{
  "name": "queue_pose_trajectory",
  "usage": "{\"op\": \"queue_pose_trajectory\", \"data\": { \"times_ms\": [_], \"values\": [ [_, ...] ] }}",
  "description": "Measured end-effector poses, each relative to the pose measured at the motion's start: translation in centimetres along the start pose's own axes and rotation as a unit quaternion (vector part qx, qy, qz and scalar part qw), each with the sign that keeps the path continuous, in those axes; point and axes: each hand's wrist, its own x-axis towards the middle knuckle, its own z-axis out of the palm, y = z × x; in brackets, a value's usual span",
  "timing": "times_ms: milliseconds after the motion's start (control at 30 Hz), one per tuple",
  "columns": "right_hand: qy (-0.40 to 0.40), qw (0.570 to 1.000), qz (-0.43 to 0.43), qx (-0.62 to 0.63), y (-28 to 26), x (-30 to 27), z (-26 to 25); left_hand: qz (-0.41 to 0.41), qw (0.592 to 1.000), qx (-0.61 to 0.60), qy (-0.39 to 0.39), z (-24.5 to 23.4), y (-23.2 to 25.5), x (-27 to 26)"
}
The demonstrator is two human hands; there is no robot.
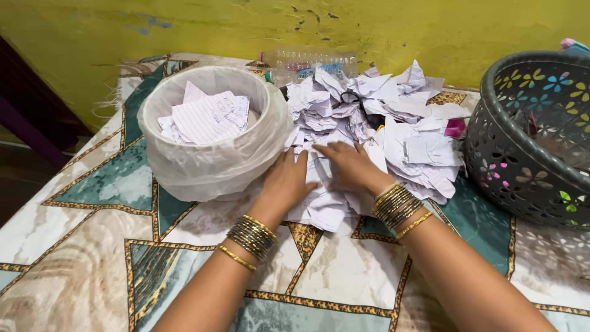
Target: The person repeatedly picks up small pieces of paper from a pile on a patterned tablecloth, folds or crumples them, and places them into a white plastic-lined container. A black basket and a plastic bottle are visible nearby. The task continues throughout the clip with no other distinct actions.
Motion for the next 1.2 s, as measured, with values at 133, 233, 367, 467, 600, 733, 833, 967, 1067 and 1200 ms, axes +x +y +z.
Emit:
{"op": "queue_pose_trajectory", "data": {
  "times_ms": [133, 233, 367, 467, 600, 733, 833, 967, 1067, 1200],
  "values": [
    [-0.071, 0.996, 0.050, 0.013, -0.6, -0.4, -0.3, -0.078, 0.993, 0.038, -0.075, 0.6, 0.5, -0.2],
    [-0.039, 0.999, 0.033, 0.019, -0.2, -0.7, -0.5, -0.067, 0.997, 0.035, -0.028, 0.4, 0.8, -0.6],
    [0.065, 0.996, -0.013, 0.056, 1.0, -0.1, -1.3, -0.013, 0.996, 0.020, 0.092, -0.1, 1.3, -0.9],
    [0.145, 0.985, -0.011, 0.096, 0.8, 0.0, -3.0, 0.014, 0.991, -0.021, 0.131, -1.6, 2.6, -0.9],
    [0.319, 0.934, -0.078, 0.137, -1.5, -0.9, -6.9, 0.014, 0.987, -0.041, 0.153, -5.9, 5.3, -0.5],
    [0.464, 0.865, -0.130, 0.138, -4.6, -1.5, -11.0, 0.063, 0.961, -0.049, 0.267, -11.5, 6.7, -0.2],
    [0.507, 0.833, -0.154, 0.156, -6.9, -1.6, -13.0, 0.077, 0.939, -0.016, 0.335, -15.3, 6.5, -0.5],
    [0.498, 0.825, -0.219, 0.155, -9.2, -0.1, -13.9, 0.148, 0.877, 0.098, 0.447, -18.9, 3.7, -1.1],
    [0.457, 0.838, -0.264, 0.138, -10.5, 1.6, -13.1, 0.160, 0.862, 0.142, 0.460, -20.3, 0.1, -1.4],
    [0.377, 0.861, -0.312, 0.138, -11.9, 5.8, -10.7, 0.133, 0.889, 0.157, 0.409, -21.3, -5.0, -2.1]
  ]
}}
